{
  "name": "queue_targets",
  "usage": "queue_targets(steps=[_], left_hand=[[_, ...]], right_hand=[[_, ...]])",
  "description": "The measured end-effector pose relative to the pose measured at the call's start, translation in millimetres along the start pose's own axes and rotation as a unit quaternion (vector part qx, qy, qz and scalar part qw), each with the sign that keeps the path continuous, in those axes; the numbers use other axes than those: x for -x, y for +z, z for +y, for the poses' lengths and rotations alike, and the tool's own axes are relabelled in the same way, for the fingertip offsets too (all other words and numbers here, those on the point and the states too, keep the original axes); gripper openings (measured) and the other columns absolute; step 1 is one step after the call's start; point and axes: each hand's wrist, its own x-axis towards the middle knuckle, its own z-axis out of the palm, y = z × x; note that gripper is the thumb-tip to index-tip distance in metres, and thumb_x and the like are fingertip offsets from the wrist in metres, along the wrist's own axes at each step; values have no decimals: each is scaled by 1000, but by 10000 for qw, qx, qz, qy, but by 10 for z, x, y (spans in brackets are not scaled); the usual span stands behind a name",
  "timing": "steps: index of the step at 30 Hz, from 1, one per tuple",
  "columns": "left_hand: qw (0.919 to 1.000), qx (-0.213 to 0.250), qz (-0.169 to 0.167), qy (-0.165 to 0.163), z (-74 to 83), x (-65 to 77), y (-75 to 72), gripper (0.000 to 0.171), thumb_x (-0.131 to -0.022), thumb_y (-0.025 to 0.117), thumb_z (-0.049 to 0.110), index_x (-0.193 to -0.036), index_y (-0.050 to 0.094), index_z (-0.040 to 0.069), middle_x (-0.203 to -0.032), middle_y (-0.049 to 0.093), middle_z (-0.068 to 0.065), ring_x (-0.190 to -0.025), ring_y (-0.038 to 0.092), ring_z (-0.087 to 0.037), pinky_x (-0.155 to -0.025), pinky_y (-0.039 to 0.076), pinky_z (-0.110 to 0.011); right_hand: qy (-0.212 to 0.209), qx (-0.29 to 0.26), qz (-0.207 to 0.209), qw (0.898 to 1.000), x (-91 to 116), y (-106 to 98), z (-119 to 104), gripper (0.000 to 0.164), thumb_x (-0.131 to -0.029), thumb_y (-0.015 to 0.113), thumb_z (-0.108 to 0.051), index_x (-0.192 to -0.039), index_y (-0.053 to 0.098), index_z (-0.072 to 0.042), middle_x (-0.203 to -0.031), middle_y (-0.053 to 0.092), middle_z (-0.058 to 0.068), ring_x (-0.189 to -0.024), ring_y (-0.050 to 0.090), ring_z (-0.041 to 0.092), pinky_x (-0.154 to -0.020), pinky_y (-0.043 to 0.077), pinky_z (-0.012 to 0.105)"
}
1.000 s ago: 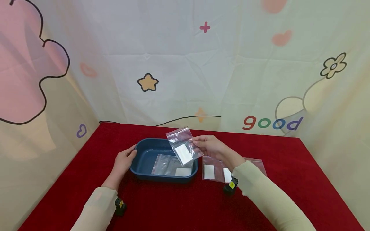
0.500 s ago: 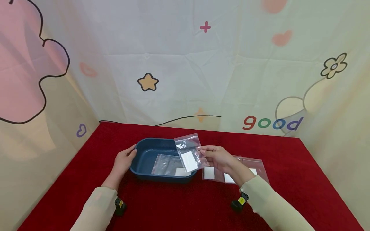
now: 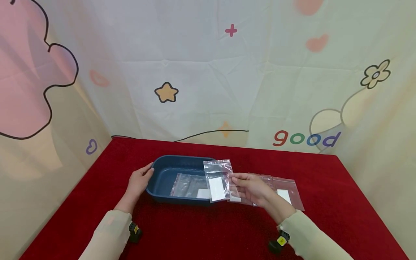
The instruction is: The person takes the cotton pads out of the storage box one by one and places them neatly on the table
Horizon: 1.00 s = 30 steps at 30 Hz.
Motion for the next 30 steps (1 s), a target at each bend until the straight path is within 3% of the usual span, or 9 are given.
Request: queue_targets(steps=[6, 18, 30], left_hand=[[10000, -4, 6, -19, 10, 5, -2, 49, -109, 46, 20, -155, 42, 5, -161, 39, -22, -151, 37, -41, -120, 39, -56], [10000, -49, 10, -12, 9, 1, -11, 49, -109, 45, 20, -155, 42, 5, -161, 39, -22, -152, 36, -41, -120, 40, -56], [9999, -84, -67, -60, 16, 9, -10, 49, -110, 45, 20, -156, 40, 5, -163, 37, -23, -153, 34, -41, -121, 37, -56]], right_hand=[[28, -152, 46, 9999, 87, -83, 132, 26, -107, 49, -8, -111, 72, -19, -94, 76, -10, -86, 74, 4, -81, 62, 21], [-88, -421, 86, 9990, 267, -175, 320, 28, -106, 53, -9, -104, 74, -26, -93, 75, -12, -84, 73, 2, -80, 62, 22], [17, -528, 117, 9985, 418, -246, 479, 24, -106, 52, -11, -105, 72, -25, -95, 74, -13, -87, 75, 3, -82, 62, 23]])
